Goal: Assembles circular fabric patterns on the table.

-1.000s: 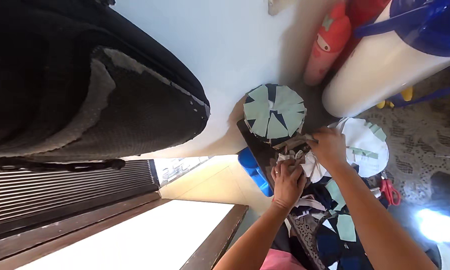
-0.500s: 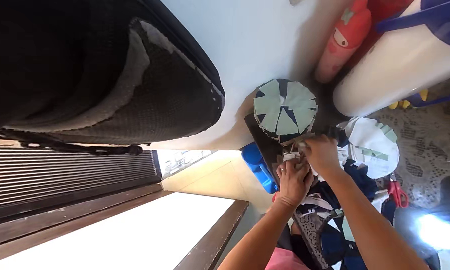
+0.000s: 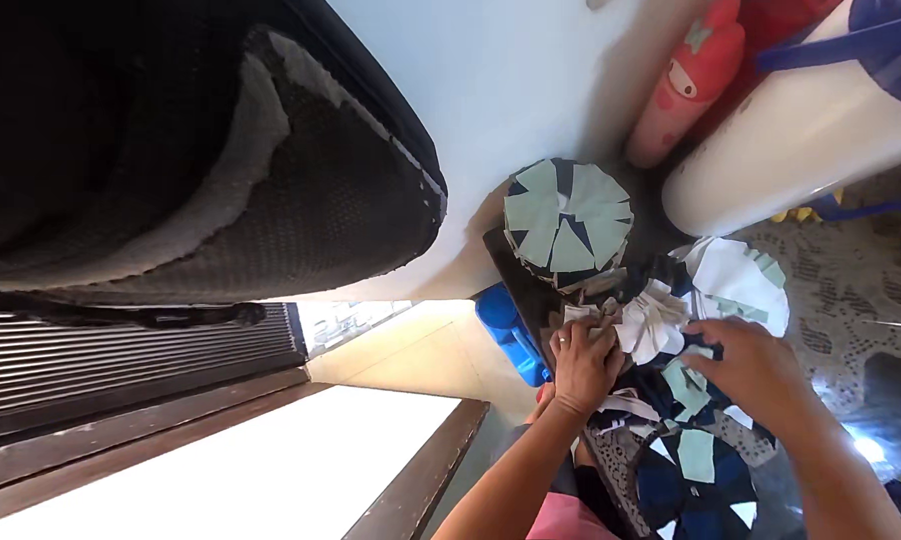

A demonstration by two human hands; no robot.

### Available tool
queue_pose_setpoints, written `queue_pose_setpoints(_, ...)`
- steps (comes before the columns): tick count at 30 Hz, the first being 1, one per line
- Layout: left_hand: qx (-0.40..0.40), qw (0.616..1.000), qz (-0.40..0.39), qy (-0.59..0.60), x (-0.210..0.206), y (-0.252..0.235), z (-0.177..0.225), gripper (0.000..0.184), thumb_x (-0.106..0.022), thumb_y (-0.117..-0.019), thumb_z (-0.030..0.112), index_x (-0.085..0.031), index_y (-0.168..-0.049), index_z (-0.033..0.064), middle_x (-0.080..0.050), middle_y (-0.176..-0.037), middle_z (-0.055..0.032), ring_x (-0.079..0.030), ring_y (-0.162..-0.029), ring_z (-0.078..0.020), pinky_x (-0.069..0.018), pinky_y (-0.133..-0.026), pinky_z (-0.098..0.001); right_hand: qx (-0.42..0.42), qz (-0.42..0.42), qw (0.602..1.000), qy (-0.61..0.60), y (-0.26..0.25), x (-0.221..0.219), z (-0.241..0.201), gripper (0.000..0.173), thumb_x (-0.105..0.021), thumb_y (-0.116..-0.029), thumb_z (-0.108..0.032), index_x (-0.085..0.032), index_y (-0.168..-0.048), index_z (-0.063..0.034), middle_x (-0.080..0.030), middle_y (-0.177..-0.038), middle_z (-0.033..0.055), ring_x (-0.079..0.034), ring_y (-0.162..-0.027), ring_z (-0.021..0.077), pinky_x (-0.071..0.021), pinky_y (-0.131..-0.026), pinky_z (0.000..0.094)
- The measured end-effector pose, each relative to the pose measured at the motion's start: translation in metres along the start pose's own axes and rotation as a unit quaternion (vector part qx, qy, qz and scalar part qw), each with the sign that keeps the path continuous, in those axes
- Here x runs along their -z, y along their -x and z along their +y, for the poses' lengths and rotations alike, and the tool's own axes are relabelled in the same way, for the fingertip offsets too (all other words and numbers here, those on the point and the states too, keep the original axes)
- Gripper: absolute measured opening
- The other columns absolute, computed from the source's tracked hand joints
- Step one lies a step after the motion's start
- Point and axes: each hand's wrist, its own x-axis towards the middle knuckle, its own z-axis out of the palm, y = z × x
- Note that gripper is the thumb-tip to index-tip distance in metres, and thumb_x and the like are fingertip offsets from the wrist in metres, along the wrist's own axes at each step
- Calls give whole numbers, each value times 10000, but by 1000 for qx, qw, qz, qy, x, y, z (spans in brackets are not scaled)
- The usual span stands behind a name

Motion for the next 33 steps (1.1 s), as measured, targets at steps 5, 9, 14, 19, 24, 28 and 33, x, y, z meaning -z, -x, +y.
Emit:
queue_pose_setpoints(5,-7,1000,7,-12,-2,1,-2,251,-719,-819,258,-819,-1028,164,-703,-1148,-202,-648,-1082,-457,-477,-886,-634,94,110,989,20,-57,-31,-53,182,-658,-987,-139,-780,-1095,-59,-707,-1096,233,-627,-1119,456,-452,-919,643)
queue_pose_setpoints(9,-17,999,27,-17,-3,2,-3,234,-708,-820,272,-819,-998,169,-714,-1099,-172,-657,-1043,-422,-479,-868,-597,66,85,990,95,-92,-50,-67,220,-641,-1001,-151,-749,-1160,-44,-674,-1194,233,-589,-1186,443,-439,-942,604)
queue_pose_setpoints(14,-21,999,36,-17,-3,2,-2,238,-696,-834,274,-820,-1006,167,-714,-1026,-159,-671,-971,-388,-488,-836,-571,55,58,991,112,-100,-52,-68,201,-650,-978,-127,-738,-1126,-23,-675,-1199,220,-578,-1204,439,-432,-939,609)
queue_pose_setpoints(19,-3,1000,15,-10,-1,1,0,243,-711,-833,261,-817,-1031,170,-707,-1078,-180,-659,-1023,-419,-476,-866,-609,50,77,996,-12,-92,-32,-59,144,-675,-966,-130,-758,-1009,-21,-696,-1119,214,-607,-1143,431,-446,-935,634)
queue_pose_setpoints(24,5,1000,8,-8,0,-1,3,241,-720,-833,227,-818,-1042,156,-702,-1112,-211,-647,-1057,-457,-460,-900,-648,-41,100,951,-289,-71,-10,-38,103,-712,-942,-98,-680,-920,-3,-643,-846,125,-575,-751,224,-462,-688,443)
queue_pose_setpoints(28,10,1000,-15,15,3,-3,3,257,-731,-843,206,-810,-1072,118,-701,-1152,-223,-631,-1103,-484,-455,-924,-670,-127,65,866,-480,-49,-5,-17,41,-637,-980,-72,-637,-968,-33,-652,-882,50,-613,-776,114,-506,-708,289)
queue_pose_setpoints(33,90,980,-147,103,35,-20,8,386,-659,-951,226,-704,-1288,43,-660,-1265,-248,-578,-1230,-464,-432,-1023,-649,-150,50,845,-511,-16,-6,14,83,-607,-1007,-70,-638,-940,-31,-661,-844,38,-625,-727,95,-521,-686,256)
